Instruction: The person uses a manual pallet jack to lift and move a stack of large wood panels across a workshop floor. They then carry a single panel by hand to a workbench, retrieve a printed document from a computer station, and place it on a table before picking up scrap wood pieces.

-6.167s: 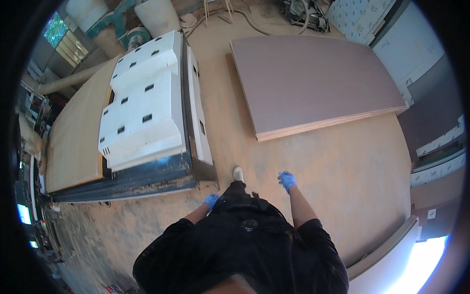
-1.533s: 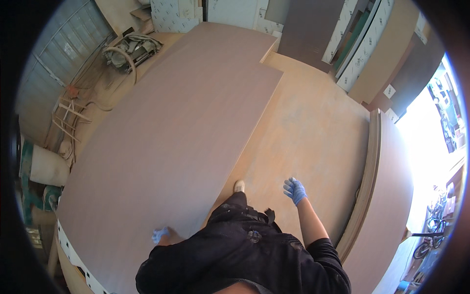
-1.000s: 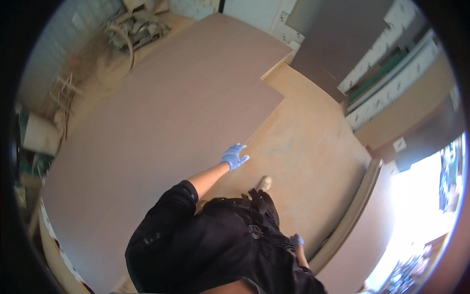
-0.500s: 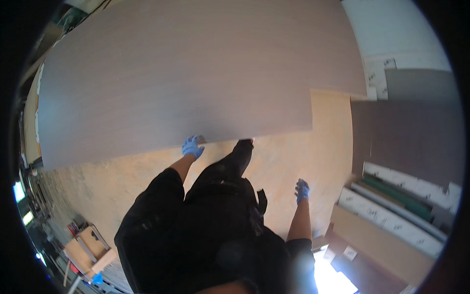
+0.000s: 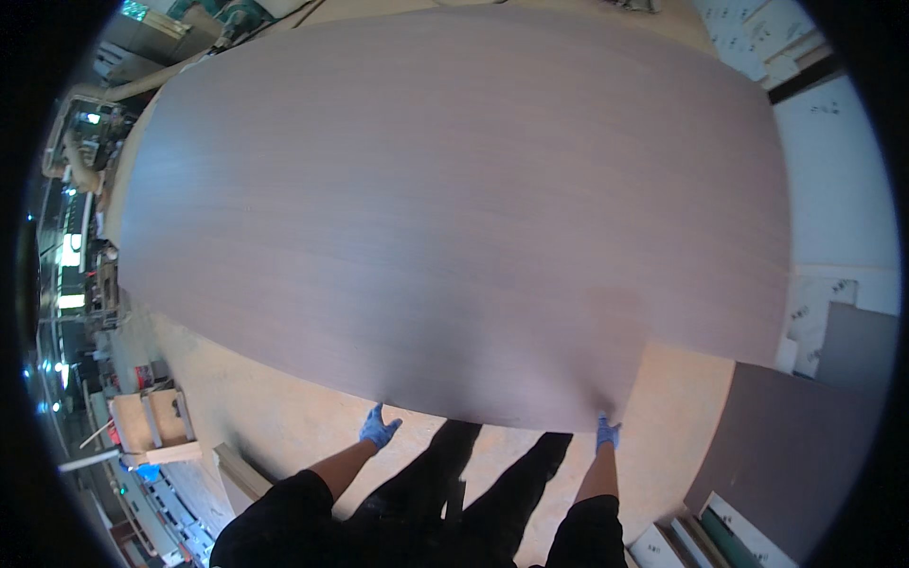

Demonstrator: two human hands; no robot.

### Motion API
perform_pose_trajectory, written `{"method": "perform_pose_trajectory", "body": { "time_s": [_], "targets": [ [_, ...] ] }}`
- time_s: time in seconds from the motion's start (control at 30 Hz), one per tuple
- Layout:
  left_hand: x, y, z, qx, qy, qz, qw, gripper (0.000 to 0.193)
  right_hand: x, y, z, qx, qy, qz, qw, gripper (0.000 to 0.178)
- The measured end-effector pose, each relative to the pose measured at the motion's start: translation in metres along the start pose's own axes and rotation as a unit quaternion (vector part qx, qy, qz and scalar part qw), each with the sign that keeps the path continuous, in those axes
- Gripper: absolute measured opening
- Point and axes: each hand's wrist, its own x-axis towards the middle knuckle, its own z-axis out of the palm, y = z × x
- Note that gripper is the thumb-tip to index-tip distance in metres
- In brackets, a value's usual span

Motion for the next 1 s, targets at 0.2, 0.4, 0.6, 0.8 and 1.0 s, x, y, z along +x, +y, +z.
{"method": "perform_pose_trajectory", "body": {
  "time_s": [0.2, 0.4, 0.6, 0.8, 1.0],
  "targets": [
    [-0.022, 0.000, 0.059, -0.148, 0.013, -0.135, 0.980, 0.094, 0.030, -0.082, -0.045, 0.199, 0.100, -0.007, 0.975, 0.085],
    [-0.032, -0.001, 0.105, -0.348, -0.005, -0.161, 0.924, 0.089, 0.048, -0.079, -0.064, 0.457, -0.062, -0.102, 0.881, 0.067],
    [-0.025, 0.069, 0.094, -0.612, 0.007, -0.214, 0.762, 0.083, 0.001, -0.086, -0.132, 0.573, -0.345, -0.083, 0.739, 0.063],
    [-0.075, 0.083, 0.045, -0.631, 0.039, -0.247, 0.735, 0.067, -0.061, -0.054, -0.202, 0.676, -0.443, 0.079, 0.584, 0.061],
    [-0.140, 0.069, -0.001, -0.680, 0.037, -0.171, 0.712, 0.057, -0.170, -0.113, -0.258, 0.583, -0.379, 0.013, 0.719, 0.065]
  ]
}}
